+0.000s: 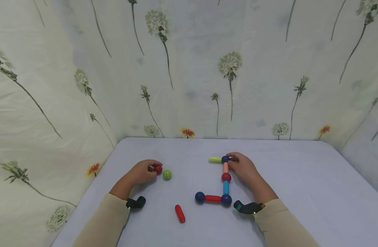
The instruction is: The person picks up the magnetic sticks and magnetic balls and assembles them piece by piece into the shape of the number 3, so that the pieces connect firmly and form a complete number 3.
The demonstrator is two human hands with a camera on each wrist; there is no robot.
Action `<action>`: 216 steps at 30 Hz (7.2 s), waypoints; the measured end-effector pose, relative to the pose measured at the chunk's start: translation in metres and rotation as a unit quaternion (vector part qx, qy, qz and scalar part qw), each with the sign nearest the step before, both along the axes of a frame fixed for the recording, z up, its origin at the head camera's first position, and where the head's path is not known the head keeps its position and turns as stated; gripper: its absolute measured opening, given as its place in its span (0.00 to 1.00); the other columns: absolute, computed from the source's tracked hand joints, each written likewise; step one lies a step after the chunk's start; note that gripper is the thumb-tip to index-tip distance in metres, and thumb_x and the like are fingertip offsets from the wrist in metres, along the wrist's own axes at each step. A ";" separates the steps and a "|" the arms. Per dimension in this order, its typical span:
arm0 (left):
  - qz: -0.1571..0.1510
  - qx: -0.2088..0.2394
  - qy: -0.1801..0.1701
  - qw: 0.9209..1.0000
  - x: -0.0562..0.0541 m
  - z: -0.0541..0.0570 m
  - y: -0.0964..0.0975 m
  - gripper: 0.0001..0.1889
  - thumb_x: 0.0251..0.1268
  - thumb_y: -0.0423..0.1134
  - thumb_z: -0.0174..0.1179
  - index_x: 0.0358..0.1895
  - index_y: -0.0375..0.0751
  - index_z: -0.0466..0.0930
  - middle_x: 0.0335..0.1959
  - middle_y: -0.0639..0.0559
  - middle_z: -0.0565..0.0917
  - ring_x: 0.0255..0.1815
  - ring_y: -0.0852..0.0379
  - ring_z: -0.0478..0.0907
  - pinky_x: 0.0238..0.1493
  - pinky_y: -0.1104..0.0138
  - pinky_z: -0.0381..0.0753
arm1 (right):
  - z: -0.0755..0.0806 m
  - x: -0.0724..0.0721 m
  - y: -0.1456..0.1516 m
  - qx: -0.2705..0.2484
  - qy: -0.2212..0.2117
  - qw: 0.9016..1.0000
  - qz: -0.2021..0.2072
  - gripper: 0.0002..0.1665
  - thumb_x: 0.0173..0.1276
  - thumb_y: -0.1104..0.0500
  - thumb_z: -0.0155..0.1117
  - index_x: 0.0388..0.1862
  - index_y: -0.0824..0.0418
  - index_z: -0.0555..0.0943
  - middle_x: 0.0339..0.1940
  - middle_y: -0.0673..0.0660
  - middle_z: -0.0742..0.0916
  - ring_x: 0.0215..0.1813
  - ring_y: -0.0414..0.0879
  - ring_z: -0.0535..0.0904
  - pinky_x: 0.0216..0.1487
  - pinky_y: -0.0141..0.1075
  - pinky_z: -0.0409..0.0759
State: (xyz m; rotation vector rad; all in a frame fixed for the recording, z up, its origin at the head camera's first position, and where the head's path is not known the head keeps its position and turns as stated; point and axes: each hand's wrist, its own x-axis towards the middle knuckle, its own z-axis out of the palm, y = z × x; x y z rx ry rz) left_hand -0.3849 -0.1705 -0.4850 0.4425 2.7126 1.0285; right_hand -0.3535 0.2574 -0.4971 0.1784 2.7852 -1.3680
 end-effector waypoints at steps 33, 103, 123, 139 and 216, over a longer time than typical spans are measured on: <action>0.025 -0.028 -0.026 0.999 -0.026 0.009 0.024 0.19 0.65 0.36 0.65 0.59 0.45 0.85 0.51 0.49 0.84 0.50 0.51 0.78 0.53 0.56 0.82 | -0.002 -0.001 -0.001 -0.002 -0.006 1.000 0.006 0.24 0.82 0.52 0.55 0.73 0.52 0.74 0.71 0.64 0.80 0.73 0.63 0.73 0.72 0.64 0.70; 0.009 0.021 -0.017 1.000 -0.028 0.001 0.188 0.21 0.74 0.41 0.66 0.67 0.50 0.81 0.60 0.53 0.84 0.64 0.53 0.78 0.70 0.54 0.76 | -0.003 -0.004 -0.001 -0.001 -0.018 1.000 -0.007 0.25 0.82 0.51 0.57 0.74 0.49 0.74 0.71 0.61 0.80 0.70 0.59 0.76 0.69 0.58 0.77; 0.030 0.066 -0.018 0.997 -0.024 -0.010 0.185 0.18 0.74 0.44 0.65 0.64 0.51 0.82 0.58 0.54 0.85 0.60 0.53 0.80 0.66 0.54 0.80 | 0.000 0.013 -0.009 -0.008 -0.001 0.999 -0.051 0.19 0.77 0.49 0.61 0.63 0.50 0.76 0.62 0.60 0.82 0.58 0.56 0.79 0.53 0.44 0.83; 0.042 0.074 -0.001 0.996 -0.016 -0.012 0.184 0.18 0.74 0.43 0.65 0.64 0.53 0.82 0.59 0.55 0.85 0.60 0.54 0.79 0.66 0.54 0.80 | 0.000 0.065 -0.016 0.006 0.011 1.000 0.019 0.14 0.73 0.49 0.71 0.54 0.48 0.83 0.47 0.48 0.87 0.51 0.47 0.80 0.47 0.38 0.84; -0.288 -0.135 -0.050 0.947 0.102 0.031 0.080 0.14 0.60 0.35 0.75 0.36 0.62 0.82 0.33 0.65 0.80 0.37 0.66 0.75 0.40 0.70 0.78 | -0.004 0.060 -0.012 0.004 0.017 0.999 0.028 0.14 0.73 0.51 0.71 0.55 0.49 0.83 0.46 0.49 0.87 0.50 0.47 0.81 0.47 0.38 0.85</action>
